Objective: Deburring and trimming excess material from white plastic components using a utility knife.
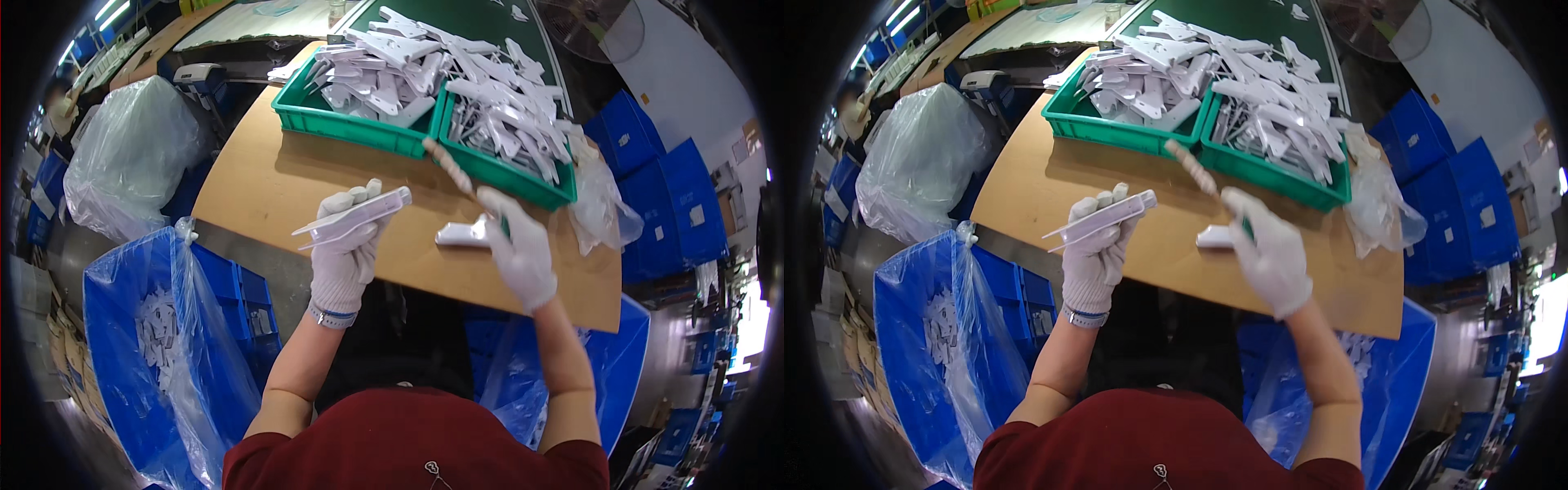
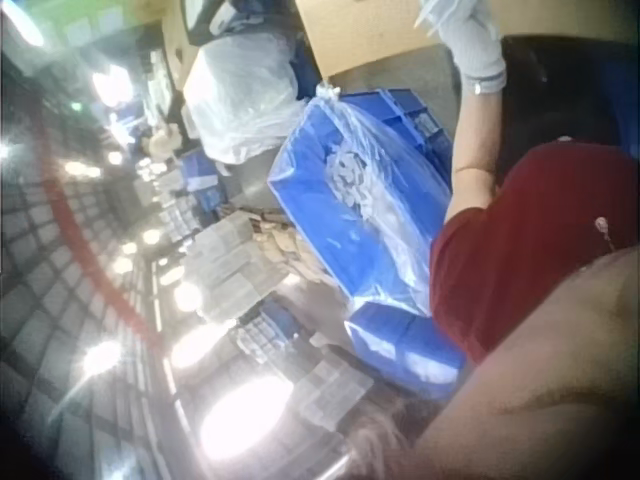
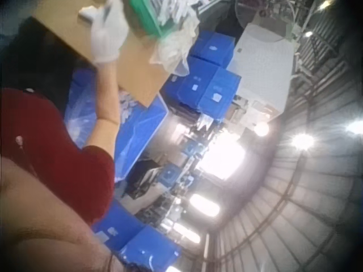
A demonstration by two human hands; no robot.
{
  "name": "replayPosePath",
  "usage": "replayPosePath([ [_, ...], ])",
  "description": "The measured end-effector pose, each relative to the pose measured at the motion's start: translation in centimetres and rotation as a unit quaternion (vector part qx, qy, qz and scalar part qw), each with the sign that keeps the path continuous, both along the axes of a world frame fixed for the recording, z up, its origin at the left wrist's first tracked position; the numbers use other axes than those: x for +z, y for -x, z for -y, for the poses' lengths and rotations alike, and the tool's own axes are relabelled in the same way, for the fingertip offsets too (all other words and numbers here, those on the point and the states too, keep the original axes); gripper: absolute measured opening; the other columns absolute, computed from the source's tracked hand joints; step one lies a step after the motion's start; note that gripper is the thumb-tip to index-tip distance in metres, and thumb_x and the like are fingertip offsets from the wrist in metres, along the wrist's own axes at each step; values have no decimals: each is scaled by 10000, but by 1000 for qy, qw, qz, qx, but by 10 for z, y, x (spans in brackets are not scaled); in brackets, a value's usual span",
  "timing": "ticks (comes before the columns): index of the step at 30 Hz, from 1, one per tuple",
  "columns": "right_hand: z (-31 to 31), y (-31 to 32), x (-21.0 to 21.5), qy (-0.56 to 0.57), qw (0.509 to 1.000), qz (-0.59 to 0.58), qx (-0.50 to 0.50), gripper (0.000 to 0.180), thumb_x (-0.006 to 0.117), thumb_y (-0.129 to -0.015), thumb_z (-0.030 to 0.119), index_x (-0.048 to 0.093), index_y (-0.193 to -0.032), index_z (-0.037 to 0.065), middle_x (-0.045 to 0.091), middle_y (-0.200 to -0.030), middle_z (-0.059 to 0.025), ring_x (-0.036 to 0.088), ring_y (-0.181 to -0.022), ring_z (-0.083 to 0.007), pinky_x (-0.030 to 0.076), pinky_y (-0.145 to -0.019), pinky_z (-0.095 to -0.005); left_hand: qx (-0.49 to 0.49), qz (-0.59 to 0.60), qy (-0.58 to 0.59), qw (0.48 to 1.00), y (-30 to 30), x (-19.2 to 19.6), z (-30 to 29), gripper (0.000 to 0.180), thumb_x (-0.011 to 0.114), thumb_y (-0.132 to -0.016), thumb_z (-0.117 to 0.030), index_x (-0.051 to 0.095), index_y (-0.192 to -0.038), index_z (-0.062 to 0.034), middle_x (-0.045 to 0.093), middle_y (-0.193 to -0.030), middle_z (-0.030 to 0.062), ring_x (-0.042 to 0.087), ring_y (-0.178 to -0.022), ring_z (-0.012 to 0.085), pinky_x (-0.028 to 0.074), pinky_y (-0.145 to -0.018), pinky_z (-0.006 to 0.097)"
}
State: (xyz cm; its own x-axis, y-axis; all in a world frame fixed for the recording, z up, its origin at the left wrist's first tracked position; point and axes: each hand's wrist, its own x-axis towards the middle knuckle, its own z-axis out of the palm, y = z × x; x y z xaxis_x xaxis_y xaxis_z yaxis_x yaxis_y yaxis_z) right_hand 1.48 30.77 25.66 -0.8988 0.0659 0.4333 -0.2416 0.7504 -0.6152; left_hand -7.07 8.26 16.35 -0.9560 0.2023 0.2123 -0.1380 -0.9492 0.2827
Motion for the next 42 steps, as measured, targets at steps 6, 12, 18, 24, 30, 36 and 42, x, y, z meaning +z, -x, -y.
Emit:
replayPosePath([
  [6,44,-110,-33,-19,1000,18,-8,396,656,-859,-39,681,-1250,21,728,-995,-186,722,-832,-318,560,-757,-336,0,-3,41,999,-54,7,-21,473,593,-749,241,624,-1115,-58,667,-1223,158,583,-1303,358,513,-1111,552],
  [12,62,-129,-69,0,994,-100,-50,382,712,-801,15,722,-1175,90,704,-881,-138,689,-738,-316,547,-655,-388,69,-72,90,991,-74,17,-27,365,660,-824,140,600,-1127,-54,647,-1250,163,580,-1301,363,515,-1102,533],
  [18,52,-124,-54,26,987,-103,-122,331,699,-867,-37,697,-1193,20,735,-1040,-200,739,-935,-325,568,-816,-345,116,-53,120,985,-72,17,-25,309,675,-872,88,582,-1132,-51,646,-1210,148,595,-1277,353,546,-1057,505],
  [24,60,-118,-63,6,995,-92,-40,420,713,-828,23,692,-1236,121,666,-811,-76,673,-710,-268,536,-646,-378,64,13,153,986,-78,12,-25,379,575,-828,174,574,-1138,-43,635,-1213,160,608,-1255,361,586,-1006,478],
  [30,14,-109,-70,48,991,-82,-90,278,679,-894,26,710,-1170,41,738,-1088,-176,726,-992,-331,568,-850,-387,7,78,172,982,-74,20,-22,472,500,-804,192,523,-1244,22,629,-1239,217,591,-1259,417,519,-1101,530],
  [36,-66,-79,-104,50,975,-89,-199,317,632,-968,48,659,-1283,21,724,-1177,-190,719,-1068,-258,536,-927,-338,-42,17,218,975,-52,16,6,298,523,-908,-6,545,-1196,69,642,-1154,246,587,-1206,420,517,-1033,555],
  [42,-86,-59,-123,36,980,-80,-181,320,606,-993,32,635,-1307,-22,713,-1231,-173,689,-1119,-221,518,-968,-333,-76,51,298,950,-28,47,40,358,499,-1062,-241,568,-1223,70,686,-1064,178,702,-1013,372,558,-992,500],
])
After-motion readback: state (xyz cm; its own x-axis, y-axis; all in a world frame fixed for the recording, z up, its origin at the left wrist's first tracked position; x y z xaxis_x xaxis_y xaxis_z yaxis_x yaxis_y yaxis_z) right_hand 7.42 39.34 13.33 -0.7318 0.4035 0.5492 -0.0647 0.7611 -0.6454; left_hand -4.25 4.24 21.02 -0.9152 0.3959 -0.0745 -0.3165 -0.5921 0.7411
